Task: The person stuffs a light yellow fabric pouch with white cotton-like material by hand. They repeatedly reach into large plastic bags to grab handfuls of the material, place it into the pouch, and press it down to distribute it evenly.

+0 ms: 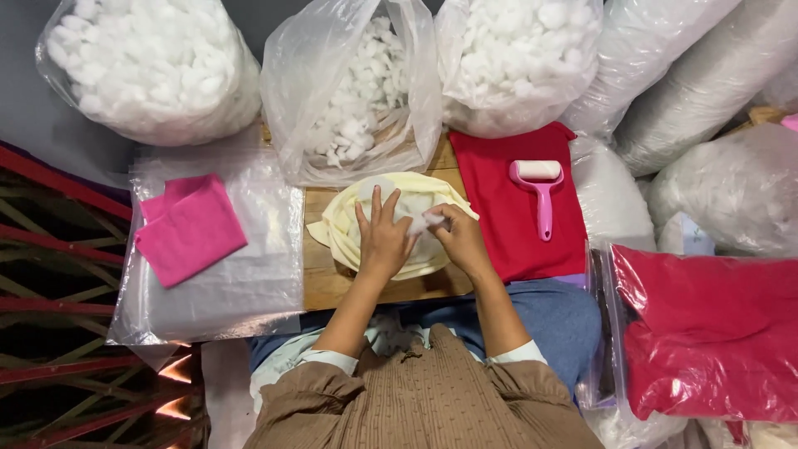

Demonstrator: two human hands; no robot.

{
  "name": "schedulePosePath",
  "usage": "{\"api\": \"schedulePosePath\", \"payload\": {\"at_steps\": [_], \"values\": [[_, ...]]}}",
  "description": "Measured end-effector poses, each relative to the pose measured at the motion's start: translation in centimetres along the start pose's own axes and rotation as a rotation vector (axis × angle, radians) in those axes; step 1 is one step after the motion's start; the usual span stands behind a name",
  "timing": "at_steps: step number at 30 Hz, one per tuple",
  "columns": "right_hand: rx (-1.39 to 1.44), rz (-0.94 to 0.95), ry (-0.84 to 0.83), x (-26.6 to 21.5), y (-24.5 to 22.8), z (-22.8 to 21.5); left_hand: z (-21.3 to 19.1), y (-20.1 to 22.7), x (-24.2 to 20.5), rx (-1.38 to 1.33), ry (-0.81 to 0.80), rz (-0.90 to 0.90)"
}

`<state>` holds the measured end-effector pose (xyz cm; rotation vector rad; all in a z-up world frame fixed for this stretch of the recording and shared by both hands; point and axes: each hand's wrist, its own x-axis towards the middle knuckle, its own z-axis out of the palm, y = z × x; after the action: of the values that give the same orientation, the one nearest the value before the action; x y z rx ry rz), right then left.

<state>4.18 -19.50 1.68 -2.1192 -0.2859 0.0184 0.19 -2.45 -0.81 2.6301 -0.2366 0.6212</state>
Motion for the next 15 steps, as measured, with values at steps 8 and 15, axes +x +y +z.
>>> {"api": "schedulePosePath", "payload": {"at_steps": [8,15], "values": [[0.416,0.123,0.075,1.6,2.7,-0.8,-2.0,-3.8,-0.2,-0.071,-0.183,-0.273],[-0.260,0.063,0.069,0.8,-0.6,-0.5,-4.5,-4.7,-2.3,-0.177,-0.319,-0.417]]}}
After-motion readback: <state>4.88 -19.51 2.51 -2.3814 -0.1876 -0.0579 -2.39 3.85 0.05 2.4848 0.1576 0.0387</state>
